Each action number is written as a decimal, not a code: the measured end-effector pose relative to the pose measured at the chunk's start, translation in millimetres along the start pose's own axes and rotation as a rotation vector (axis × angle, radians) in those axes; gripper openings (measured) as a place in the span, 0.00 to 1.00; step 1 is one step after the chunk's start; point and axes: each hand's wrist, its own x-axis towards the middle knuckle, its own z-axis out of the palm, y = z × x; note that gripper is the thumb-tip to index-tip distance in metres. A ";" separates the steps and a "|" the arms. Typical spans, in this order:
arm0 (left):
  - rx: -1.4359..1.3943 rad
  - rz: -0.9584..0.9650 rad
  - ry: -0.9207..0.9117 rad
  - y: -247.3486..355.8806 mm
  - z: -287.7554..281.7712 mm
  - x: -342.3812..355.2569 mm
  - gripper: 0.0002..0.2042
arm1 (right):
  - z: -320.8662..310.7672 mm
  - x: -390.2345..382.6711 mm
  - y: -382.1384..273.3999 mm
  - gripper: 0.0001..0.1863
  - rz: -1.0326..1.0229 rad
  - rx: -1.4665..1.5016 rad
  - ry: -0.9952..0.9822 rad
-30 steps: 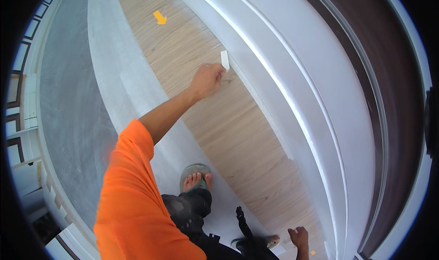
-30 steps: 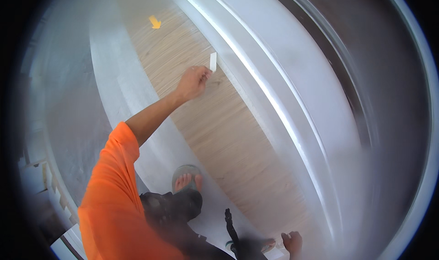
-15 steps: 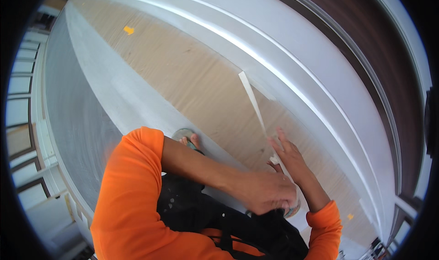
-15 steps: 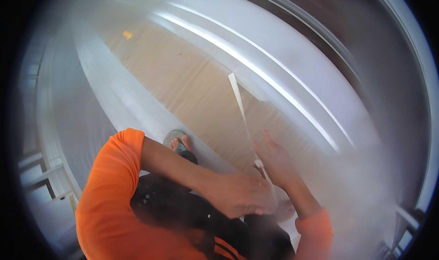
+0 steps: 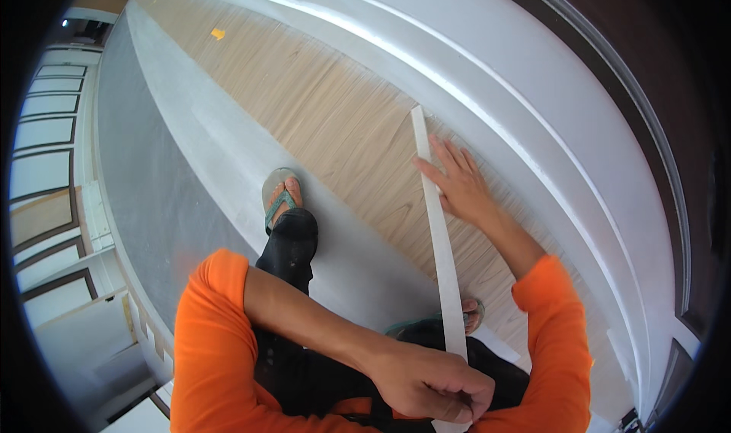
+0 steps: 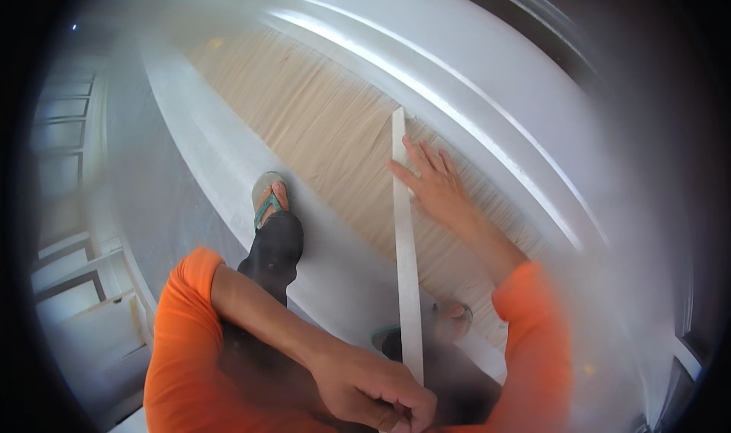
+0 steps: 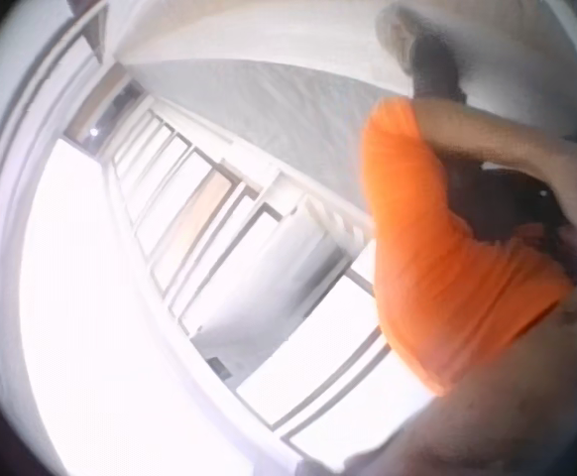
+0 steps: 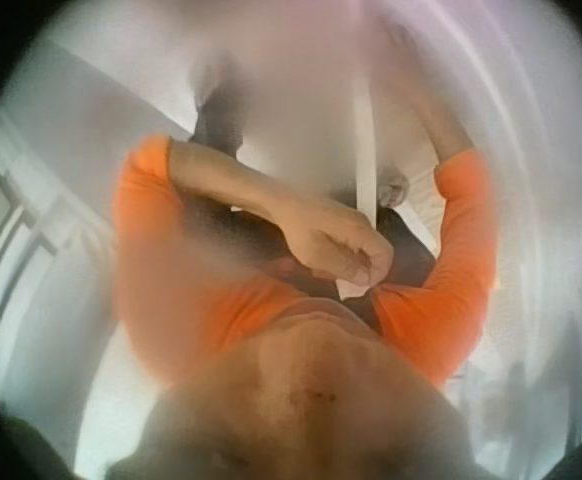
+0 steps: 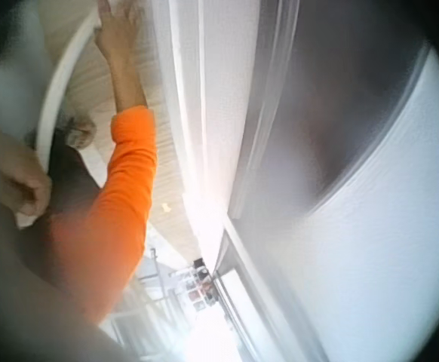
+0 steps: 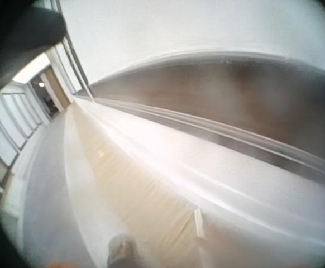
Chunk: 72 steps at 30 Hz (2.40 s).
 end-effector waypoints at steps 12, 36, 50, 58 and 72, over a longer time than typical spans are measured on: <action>0.068 0.309 1.136 42.9 -139.9 -13.7 0.08 | -25.1 21.6 -24.8 0.12 0.537 1.042 0.134; 0.334 -0.529 0.325 -103.3 -96.5 71.1 0.20 | -21.6 -238.8 -47.4 0.38 0.724 0.715 -0.016; 0.933 -0.849 0.881 -172.6 -92.7 92.4 0.14 | -44.0 -638.0 141.7 0.21 1.911 0.119 0.632; 0.858 -1.000 0.853 -185.6 -36.8 173.9 0.14 | -21.7 -643.5 183.3 0.13 2.121 0.077 1.046; 1.119 -0.804 0.051 -245.0 -21.5 253.4 0.24 | -18.2 -717.0 165.5 0.04 1.838 -0.167 1.572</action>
